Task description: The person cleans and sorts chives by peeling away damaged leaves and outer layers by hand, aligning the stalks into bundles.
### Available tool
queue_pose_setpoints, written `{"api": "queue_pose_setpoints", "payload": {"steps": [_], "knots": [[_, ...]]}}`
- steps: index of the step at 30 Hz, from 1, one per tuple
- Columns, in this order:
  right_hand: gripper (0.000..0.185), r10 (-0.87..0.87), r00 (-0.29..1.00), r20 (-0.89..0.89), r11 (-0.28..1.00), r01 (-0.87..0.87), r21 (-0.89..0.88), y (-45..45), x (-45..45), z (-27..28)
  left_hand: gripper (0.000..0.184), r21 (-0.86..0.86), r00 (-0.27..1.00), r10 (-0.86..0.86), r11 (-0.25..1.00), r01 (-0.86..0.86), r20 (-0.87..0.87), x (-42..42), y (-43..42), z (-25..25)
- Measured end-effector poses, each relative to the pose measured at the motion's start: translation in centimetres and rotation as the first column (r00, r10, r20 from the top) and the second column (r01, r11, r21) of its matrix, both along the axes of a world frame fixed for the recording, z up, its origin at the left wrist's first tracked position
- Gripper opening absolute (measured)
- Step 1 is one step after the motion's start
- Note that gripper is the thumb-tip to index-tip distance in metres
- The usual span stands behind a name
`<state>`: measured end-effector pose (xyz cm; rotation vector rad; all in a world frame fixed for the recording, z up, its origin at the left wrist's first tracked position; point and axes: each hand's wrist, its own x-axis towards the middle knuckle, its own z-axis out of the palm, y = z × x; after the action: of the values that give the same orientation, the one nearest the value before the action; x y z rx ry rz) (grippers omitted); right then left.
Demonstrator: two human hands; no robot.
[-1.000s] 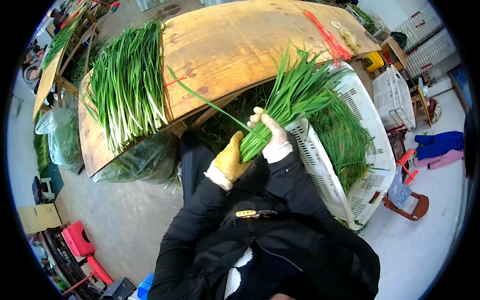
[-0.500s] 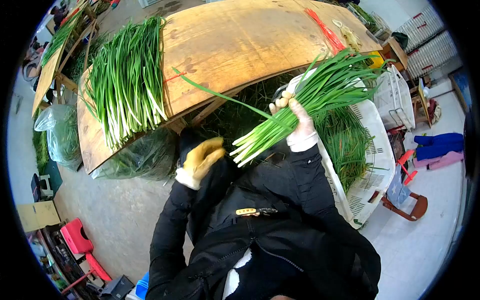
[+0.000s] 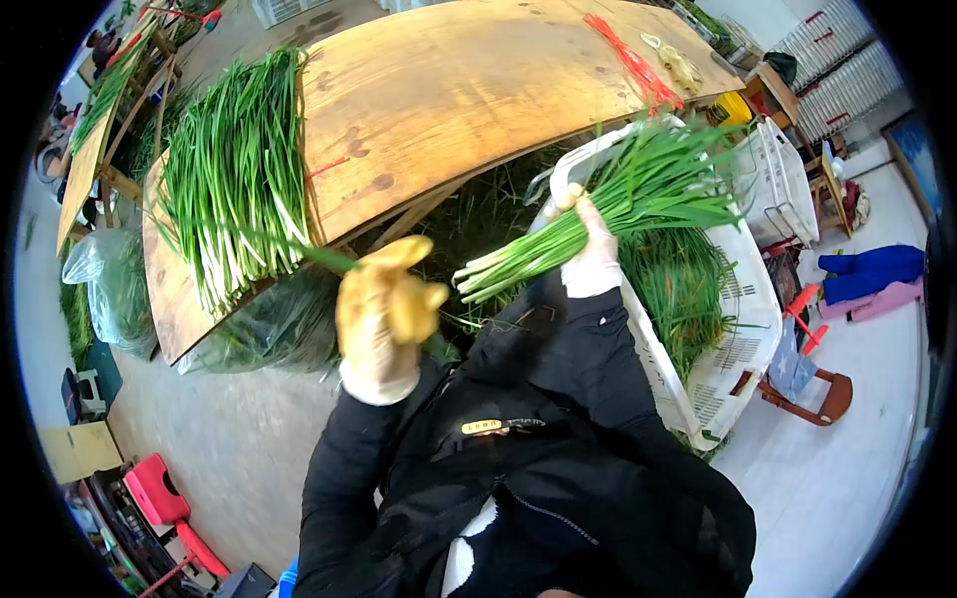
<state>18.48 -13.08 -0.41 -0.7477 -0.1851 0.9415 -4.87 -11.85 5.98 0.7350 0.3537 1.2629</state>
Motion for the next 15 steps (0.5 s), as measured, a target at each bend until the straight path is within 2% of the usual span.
{"api": "queue_pose_setpoints", "payload": {"steps": [1,3,4,5,6,7,8,9,10,11,12,14,15], "knots": [[0.015,0.007,1.0,-0.028,0.999,-0.006,0.035,-0.3,1.1,-0.3,0.03,-0.022,0.999,-0.009,1.0,0.008,-0.043,-1.9,-0.1,-0.3],[0.018,-0.03,0.997,-0.071,0.997,0.035,0.074,-1.0,2.3,0.9,0.031,0.019,0.959,-0.022,0.999,0.028,-0.282,-5.2,0.0,-3.2],[0.019,-0.057,0.994,-0.089,0.992,0.066,0.111,-1.1,3.1,1.1,0.035,0.065,0.845,-0.039,0.994,0.087,-0.533,-6.1,-0.1,-4.9],[0.021,-0.038,0.998,-0.049,0.983,0.046,0.176,-1.3,3.4,1.4,0.042,0.109,0.67,-0.033,0.979,0.17,-0.742,-6.6,-0.2,-5.4],[0.021,-0.044,0.998,-0.05,0.983,0.053,0.176,-1.5,3.3,1.5,0.052,0.111,0.36,-0.003,0.949,0.294,-0.933,-6.6,-0.3,-6.0],[0.021,0.021,1.0,-0.017,0.965,-0.016,0.26,-1.4,3.0,1.6,0.071,0.283,0.116,0.259,0.846,0.451,-0.959,-6.7,-1.1,-6.2],[0.021,0.087,0.996,0.023,0.937,-0.089,0.338,-1.4,2.6,2.0,0.07,0.416,0.116,0.41,0.787,0.455,-0.904,-5.4,-1.1,-5.6],[0.021,0.101,0.993,0.06,0.941,-0.115,0.319,-1.5,2.0,2.4,0.069,0.538,0.106,0.557,0.712,0.451,-0.824,-4.2,-1.1,-4.9],[0.023,0.113,0.989,0.097,0.934,-0.139,0.329,-1.4,1.6,2.5,0.062,0.632,0.308,0.552,0.691,0.351,-0.775,-3.2,-0.4,-3.6],[0.023,0.137,0.986,0.099,0.93,-0.162,0.331,-1.4,1.2,2.6,0.045,0.703,0.448,0.556,0.648,0.294,-0.7,-2.6,0.2,-3.4],[0.023,0.164,0.981,0.101,0.925,-0.188,0.331,-1.4,0.9,2.8,0.038,0.705,0.518,0.519,0.658,0.266,-0.68,-2.2,0.3,-3.1],[0.022,0.204,0.972,0.117,0.91,-0.232,0.343,-1.3,0.2,3.6,0.048,0.72,0.444,0.576,0.626,0.3,-0.686,-0.2,0.6,-1.0],[0.022,0.238,0.962,0.132,0.896,-0.27,0.352,-1.4,-0.1,3.9,0.058,0.677,0.413,0.546,0.664,0.317,-0.729,0.8,0.4,-0.2]]}}
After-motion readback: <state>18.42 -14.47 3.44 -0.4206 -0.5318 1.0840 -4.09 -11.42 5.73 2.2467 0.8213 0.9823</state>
